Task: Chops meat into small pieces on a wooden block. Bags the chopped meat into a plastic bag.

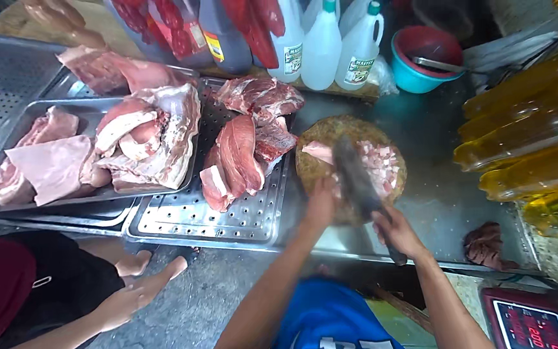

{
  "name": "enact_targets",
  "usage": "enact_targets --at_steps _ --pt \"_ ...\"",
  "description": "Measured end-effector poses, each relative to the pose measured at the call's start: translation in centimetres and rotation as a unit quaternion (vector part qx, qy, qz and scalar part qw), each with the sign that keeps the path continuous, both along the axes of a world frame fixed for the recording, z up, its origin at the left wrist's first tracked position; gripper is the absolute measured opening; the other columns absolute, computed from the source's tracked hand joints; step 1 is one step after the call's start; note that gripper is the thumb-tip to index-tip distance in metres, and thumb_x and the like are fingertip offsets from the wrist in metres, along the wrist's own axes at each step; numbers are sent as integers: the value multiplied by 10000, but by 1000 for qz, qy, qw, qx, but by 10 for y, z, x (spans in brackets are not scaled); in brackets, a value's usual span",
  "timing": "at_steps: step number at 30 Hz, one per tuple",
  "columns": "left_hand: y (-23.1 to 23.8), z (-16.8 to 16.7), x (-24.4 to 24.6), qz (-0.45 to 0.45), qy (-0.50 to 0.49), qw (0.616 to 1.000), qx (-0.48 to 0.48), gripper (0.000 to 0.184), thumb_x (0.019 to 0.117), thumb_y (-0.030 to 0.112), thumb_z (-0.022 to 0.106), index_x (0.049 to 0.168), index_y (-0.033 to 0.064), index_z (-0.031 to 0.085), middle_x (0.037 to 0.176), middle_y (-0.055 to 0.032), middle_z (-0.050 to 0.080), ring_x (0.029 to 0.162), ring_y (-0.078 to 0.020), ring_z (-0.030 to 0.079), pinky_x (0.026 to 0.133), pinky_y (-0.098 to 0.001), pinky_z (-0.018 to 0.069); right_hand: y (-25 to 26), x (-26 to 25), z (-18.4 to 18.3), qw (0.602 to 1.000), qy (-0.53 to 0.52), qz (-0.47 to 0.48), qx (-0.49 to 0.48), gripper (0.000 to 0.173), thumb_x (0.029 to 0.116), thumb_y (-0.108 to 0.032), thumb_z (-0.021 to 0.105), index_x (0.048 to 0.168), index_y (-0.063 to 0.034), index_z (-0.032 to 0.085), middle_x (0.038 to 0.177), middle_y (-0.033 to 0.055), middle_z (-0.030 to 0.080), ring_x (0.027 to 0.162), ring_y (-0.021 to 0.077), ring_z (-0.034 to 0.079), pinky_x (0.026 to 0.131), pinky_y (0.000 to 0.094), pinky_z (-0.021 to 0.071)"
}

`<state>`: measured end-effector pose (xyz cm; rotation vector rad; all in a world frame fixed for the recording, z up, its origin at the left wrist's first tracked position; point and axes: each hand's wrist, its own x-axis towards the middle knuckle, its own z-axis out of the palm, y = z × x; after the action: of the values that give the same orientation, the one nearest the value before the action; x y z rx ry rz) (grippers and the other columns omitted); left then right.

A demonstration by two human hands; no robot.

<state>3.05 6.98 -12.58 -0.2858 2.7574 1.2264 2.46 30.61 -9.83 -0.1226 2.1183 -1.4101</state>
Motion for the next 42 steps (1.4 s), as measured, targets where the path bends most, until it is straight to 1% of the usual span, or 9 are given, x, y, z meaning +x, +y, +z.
enact_targets --at_steps 9,14,20,25,30,33,38,40,42 --pt "29 30 -59 -82 7 996 -39 570 946 31 597 1499 145 526 1428 -172 557 1266 -331 599 1070 -479 506 24 -29 21 968 51 -221 -108 245 1117 -222 392 1270 -44 466 677 50 558 438 156 549 408 314 540" --pt "-11 54 -65 -109 53 985 -123 458 930 17 627 1377 121 632 1409 -173 585 1196 -379 638 980 -560 547 25 21 29 969 126 -201 -68 253 1059 -240 451 1213 -48 508 663 35 585 432 154 558 403 307 538" --pt "-53 34 -130 -243 29 928 -280 716 731 121 849 1403 203 617 1400 -86 629 1390 -376 474 1121 -600 380 26 70 14 983 82 -162 -39 257 1021 -289 508 1132 -62 555 643 47 601 428 165 565 394 301 520" --pt "-59 43 -150 -274 1 891 -363 478 771 266 841 1221 164 719 1315 -108 660 1306 -334 553 1112 -563 414 28 92 17 995 9 -102 -11 232 1013 -288 535 1137 -95 566 666 41 611 439 160 569 409 307 528" --pt "-97 64 -156 -128 154 937 -288 463 772 85 806 1220 107 690 1285 -168 618 1267 -402 546 995 -561 528 16 72 10 996 -8 -20 83 272 1033 -333 533 1213 -135 580 737 36 647 487 163 600 457 334 555" --pt "-85 72 -125 -112 260 931 -232 395 821 32 771 1204 83 689 1265 -195 611 1237 -413 558 996 -534 530 3 47 9 973 91 -19 210 322 1048 -368 518 1279 -154 588 775 29 658 627 179 649 622 423 577" --pt "-50 3 -35 -195 123 962 -144 469 981 54 582 1433 174 598 1551 -114 484 1440 -364 431 1164 -512 410 -16 50 -3 961 145 -24 236 348 1054 -352 507 1317 -133 565 768 40 655 667 197 664 667 445 577" --pt "-40 -12 -12 -118 120 985 -38 519 963 76 592 1477 137 560 1565 -127 472 1438 -313 449 1184 -450 399 -18 57 -13 958 167 -34 232 352 1050 -335 510 1321 -114 554 733 37 641 635 194 654 632 438 570" --pt "-23 -12 0 -13 86 993 80 588 958 154 662 1516 90 487 1524 -168 481 1317 -238 572 1080 -359 515 -19 59 -12 956 170 -33 238 355 1050 -335 513 1327 -116 548 734 37 640 635 194 654 631 433 570"
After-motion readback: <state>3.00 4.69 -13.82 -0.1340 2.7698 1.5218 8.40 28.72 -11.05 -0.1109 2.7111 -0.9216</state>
